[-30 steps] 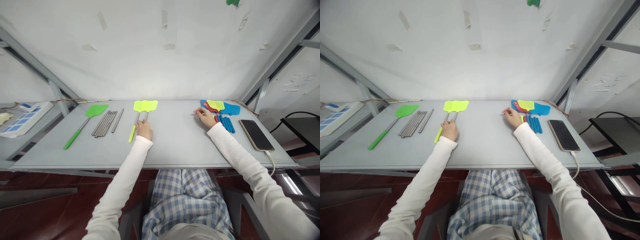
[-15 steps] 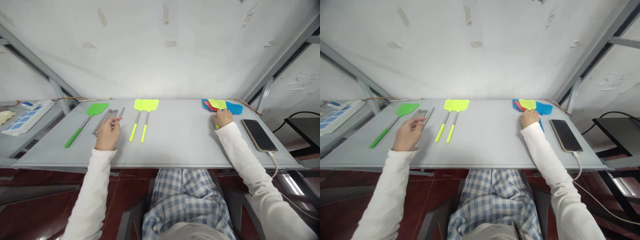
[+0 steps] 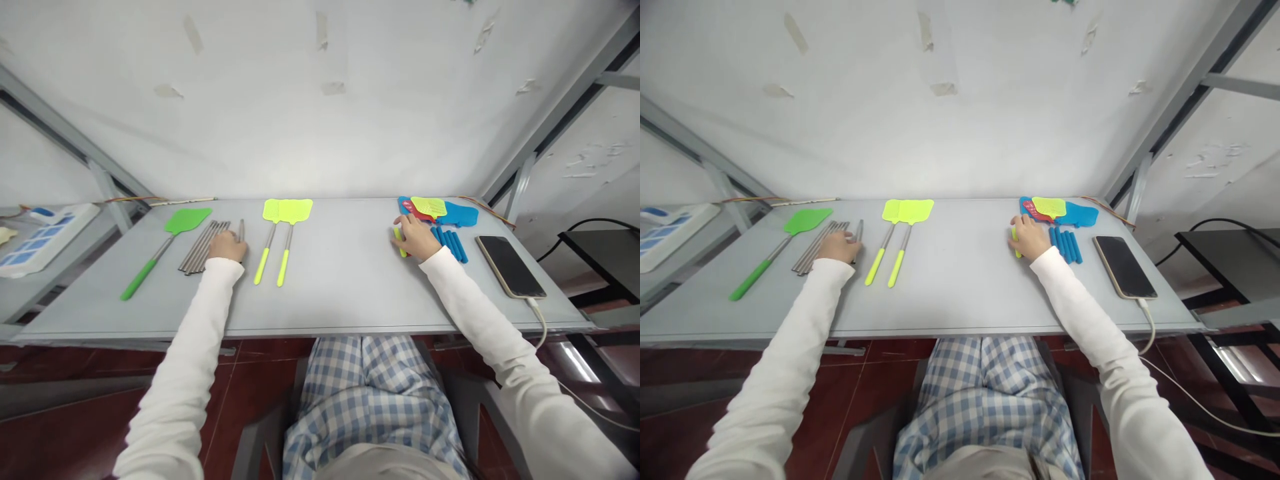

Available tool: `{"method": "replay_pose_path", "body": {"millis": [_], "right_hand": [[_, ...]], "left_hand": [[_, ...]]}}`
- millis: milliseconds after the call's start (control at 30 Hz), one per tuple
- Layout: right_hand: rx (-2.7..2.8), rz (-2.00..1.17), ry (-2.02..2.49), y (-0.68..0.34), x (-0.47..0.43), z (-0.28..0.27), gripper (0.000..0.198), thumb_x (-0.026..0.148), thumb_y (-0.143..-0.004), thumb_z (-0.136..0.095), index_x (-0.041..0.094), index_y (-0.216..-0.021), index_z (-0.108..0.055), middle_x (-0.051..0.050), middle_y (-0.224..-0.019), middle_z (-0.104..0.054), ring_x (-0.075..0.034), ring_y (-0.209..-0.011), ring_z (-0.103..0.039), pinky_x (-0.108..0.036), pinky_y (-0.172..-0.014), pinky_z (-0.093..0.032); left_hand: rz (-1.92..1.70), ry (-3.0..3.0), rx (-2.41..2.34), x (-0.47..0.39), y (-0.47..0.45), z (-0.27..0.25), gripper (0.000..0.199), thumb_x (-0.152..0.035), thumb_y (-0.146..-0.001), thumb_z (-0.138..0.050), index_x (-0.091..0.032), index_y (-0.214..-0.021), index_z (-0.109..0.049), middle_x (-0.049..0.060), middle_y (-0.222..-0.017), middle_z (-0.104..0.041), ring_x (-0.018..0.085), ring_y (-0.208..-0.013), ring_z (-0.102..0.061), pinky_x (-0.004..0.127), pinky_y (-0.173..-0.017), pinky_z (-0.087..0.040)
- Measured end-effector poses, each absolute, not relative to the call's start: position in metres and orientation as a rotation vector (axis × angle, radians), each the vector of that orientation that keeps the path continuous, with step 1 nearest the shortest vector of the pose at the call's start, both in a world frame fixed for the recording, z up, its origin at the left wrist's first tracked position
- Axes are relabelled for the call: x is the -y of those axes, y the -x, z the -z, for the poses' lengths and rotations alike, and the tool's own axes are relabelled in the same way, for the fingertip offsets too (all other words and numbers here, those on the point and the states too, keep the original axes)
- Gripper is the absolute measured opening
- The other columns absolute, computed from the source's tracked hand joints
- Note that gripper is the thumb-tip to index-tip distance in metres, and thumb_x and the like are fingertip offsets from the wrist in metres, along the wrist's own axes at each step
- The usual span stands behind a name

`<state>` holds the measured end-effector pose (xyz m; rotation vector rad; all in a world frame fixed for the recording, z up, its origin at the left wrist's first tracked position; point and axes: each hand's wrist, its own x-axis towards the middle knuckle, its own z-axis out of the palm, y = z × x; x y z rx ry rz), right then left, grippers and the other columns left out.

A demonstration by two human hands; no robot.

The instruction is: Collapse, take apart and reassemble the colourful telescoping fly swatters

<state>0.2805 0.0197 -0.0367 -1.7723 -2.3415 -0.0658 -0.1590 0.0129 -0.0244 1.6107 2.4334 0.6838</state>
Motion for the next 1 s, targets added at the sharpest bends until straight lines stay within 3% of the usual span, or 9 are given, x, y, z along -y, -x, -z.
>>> {"method": "replay_pose_path", "body": {"millis": [100, 200, 300, 400, 567, 700, 1000], "right_hand": [[2.273, 0.116, 1.905, -0.28, -0.018, 0.039, 0.047, 0.042, -0.081, -0.064, 0.008, -0.112, -0.054, -0.022, -0.111, -0.059, -0.035, -0.105, -0.056, -0.041, -0.088, -0.042], [2.298, 0.096, 1.936, -0.279, -0.018, 0.04, 0.039, 0.04, -0.085, -0.059, 0.009, -0.109, -0.055, -0.019, -0.109, -0.061, -0.033, -0.103, -0.057, -0.039, -0.085, -0.041], [2.308, 0.143, 1.966, -0.278, -0.016, 0.039, 0.029, 0.028, -0.088, -0.052, 0.01, -0.109, -0.056, -0.018, -0.111, -0.061, -0.03, -0.103, -0.057, -0.036, -0.082, -0.039], [2.216, 0.243, 2.114, -0.278, -0.014, 0.037, 0.029, 0.027, -0.09, -0.046, 0.007, -0.107, -0.059, -0.022, -0.113, -0.06, -0.033, -0.106, -0.055, -0.037, -0.081, -0.038], [2.176, 0.298, 2.168, -0.28, -0.013, 0.034, 0.027, 0.028, -0.089, -0.051, 0.008, -0.099, -0.064, -0.022, -0.113, -0.062, -0.034, -0.109, -0.055, -0.038, -0.083, -0.036], [2.317, 0.252, 1.973, -0.274, -0.014, 0.035, 0.022, 0.028, -0.092, -0.05, 0.012, -0.1, -0.062, -0.014, -0.099, -0.07, -0.026, -0.091, -0.062, -0.036, -0.082, -0.033], [2.397, 0.37, 1.545, -0.27, -0.019, 0.044, 0.021, 0.027, -0.098, -0.041, 0.016, -0.1, -0.059, -0.009, -0.086, -0.069, -0.023, -0.081, -0.06, -0.032, -0.078, -0.031]], "left_hand": [[-0.969, -1.326, -2.216, -0.011, 0.136, 0.008, 0.04, -0.019, -0.069, -0.062, -0.007, -0.107, -0.064, 0.015, -0.097, -0.07, 0.028, -0.102, -0.065, 0.044, -0.097, -0.049], [-1.279, -1.154, -1.56, -0.007, 0.088, -0.004, 0.034, -0.026, -0.072, -0.067, -0.009, -0.101, -0.067, 0.009, -0.095, -0.07, 0.018, -0.082, -0.066, 0.035, -0.082, -0.055], [-1.211, -0.999, -1.113, -0.007, 0.026, 0.0, 0.025, -0.022, -0.071, -0.07, -0.01, -0.092, -0.068, 0.007, -0.091, -0.069, 0.013, -0.074, -0.064, 0.031, -0.079, -0.055], [-1.174, -0.844, -0.923, -0.012, -0.029, 0.019, 0.013, -0.013, -0.072, -0.067, -0.012, -0.084, -0.063, 0.003, -0.078, -0.066, 0.014, -0.073, -0.066, 0.036, -0.086, -0.055], [-1.298, -0.755, -0.832, -0.021, -0.074, 0.053, 0.015, -0.005, -0.073, -0.065, -0.015, -0.081, -0.056, -0.001, -0.075, -0.062, 0.01, -0.077, -0.065, 0.037, -0.096, -0.052], [-1.38, -0.74, -0.839, -0.02, -0.072, 0.062, 0.017, -0.009, -0.073, -0.069, -0.016, -0.083, -0.056, -0.001, -0.08, -0.062, 0.01, -0.082, -0.065, 0.038, -0.1, -0.049], [-1.468, -0.641, -0.856, -0.023, -0.063, 0.061, 0.016, -0.006, -0.071, -0.065, -0.016, -0.079, -0.055, -0.003, -0.075, -0.062, 0.009, -0.074, -0.066, 0.039, -0.099, -0.05]]}}
